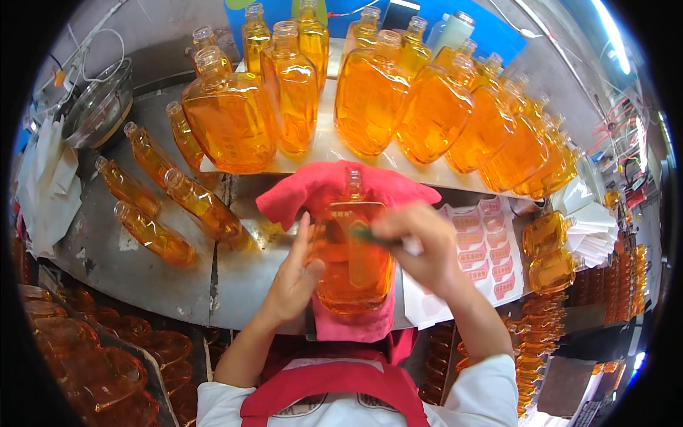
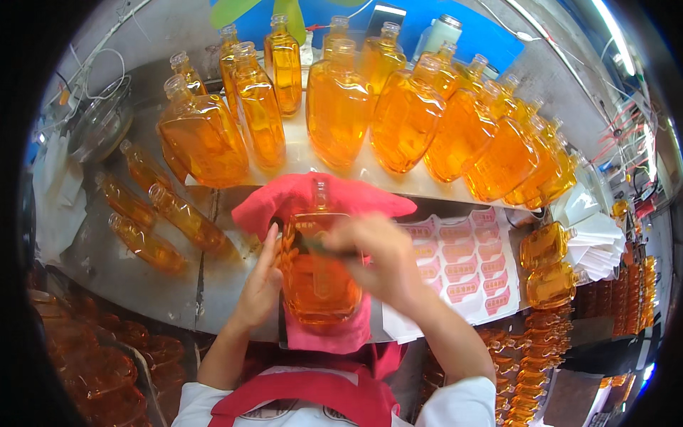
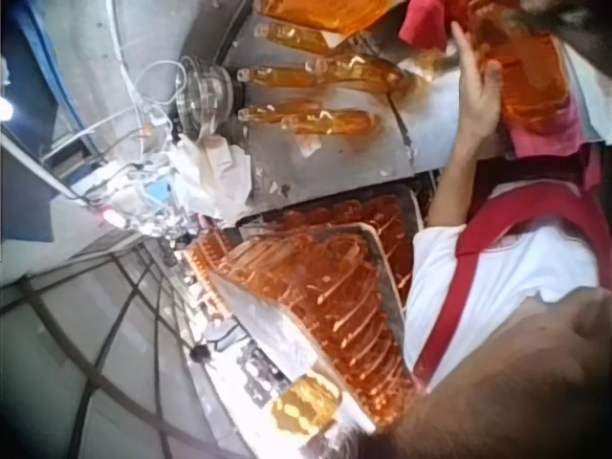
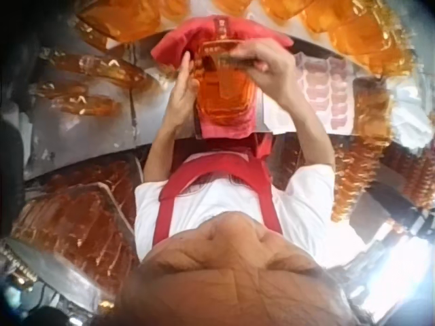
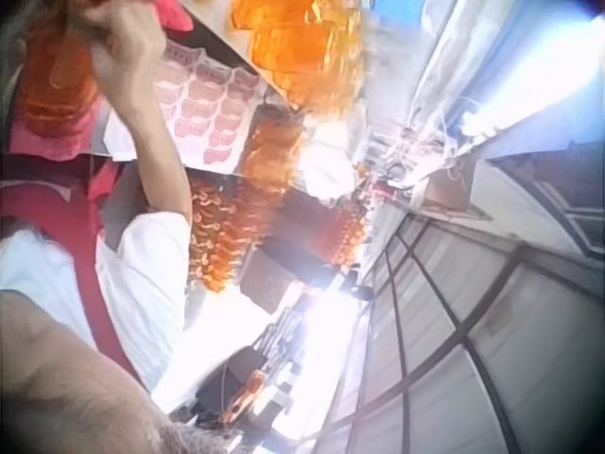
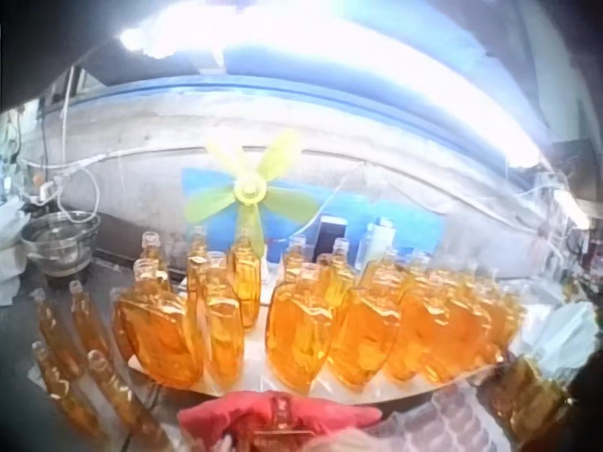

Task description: The person wipes amber-colored plastic bottles with a pink cloth, applies adhesive labels to their sides, and places the finished bottles onto a wooden pallet. The person repeats this process for multiple bottles, organizing them in rows on the pallet.

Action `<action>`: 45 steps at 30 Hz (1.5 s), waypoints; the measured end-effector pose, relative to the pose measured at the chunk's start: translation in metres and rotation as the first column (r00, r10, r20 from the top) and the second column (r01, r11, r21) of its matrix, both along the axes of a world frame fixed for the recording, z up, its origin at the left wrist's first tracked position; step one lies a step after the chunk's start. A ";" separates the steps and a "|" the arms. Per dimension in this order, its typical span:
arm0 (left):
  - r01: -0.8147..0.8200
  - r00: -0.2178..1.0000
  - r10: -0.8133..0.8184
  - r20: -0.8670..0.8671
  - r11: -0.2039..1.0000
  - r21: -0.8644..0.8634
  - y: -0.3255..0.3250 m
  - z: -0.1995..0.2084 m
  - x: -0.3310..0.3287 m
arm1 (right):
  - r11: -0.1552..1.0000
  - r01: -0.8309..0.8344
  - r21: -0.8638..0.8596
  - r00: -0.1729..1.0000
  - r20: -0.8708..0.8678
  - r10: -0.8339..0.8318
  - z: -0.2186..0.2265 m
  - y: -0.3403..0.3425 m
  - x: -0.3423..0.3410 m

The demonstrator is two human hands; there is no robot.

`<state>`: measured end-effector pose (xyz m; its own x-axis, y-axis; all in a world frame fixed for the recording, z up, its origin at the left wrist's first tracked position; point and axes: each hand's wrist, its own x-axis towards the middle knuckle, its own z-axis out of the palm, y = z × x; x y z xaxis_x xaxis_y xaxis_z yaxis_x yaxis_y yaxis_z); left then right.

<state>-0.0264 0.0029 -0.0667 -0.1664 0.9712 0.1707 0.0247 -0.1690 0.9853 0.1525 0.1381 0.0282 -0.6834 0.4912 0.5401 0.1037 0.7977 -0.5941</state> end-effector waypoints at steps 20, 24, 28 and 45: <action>0.430 0.786 -0.448 0.426 0.891 0.146 -0.012 0.040 0.014 | 0.993 -0.119 0.004 0.955 0.274 0.114 0.076 -0.031 0.012; 0.177 0.891 -0.260 0.373 0.954 0.241 -0.050 0.030 0.006 | 0.917 -0.255 0.308 0.939 0.304 0.159 0.081 -0.047 -0.017; -0.433 0.894 0.444 0.064 0.817 0.380 -0.089 0.035 -0.011 | 0.861 -0.362 0.357 0.926 0.242 0.289 0.104 -0.026 -0.061; -0.183 -0.144 0.968 -0.205 0.178 0.967 -0.251 0.147 -0.014 | 0.735 -0.582 0.348 0.769 0.529 0.358 0.044 -0.003 -0.165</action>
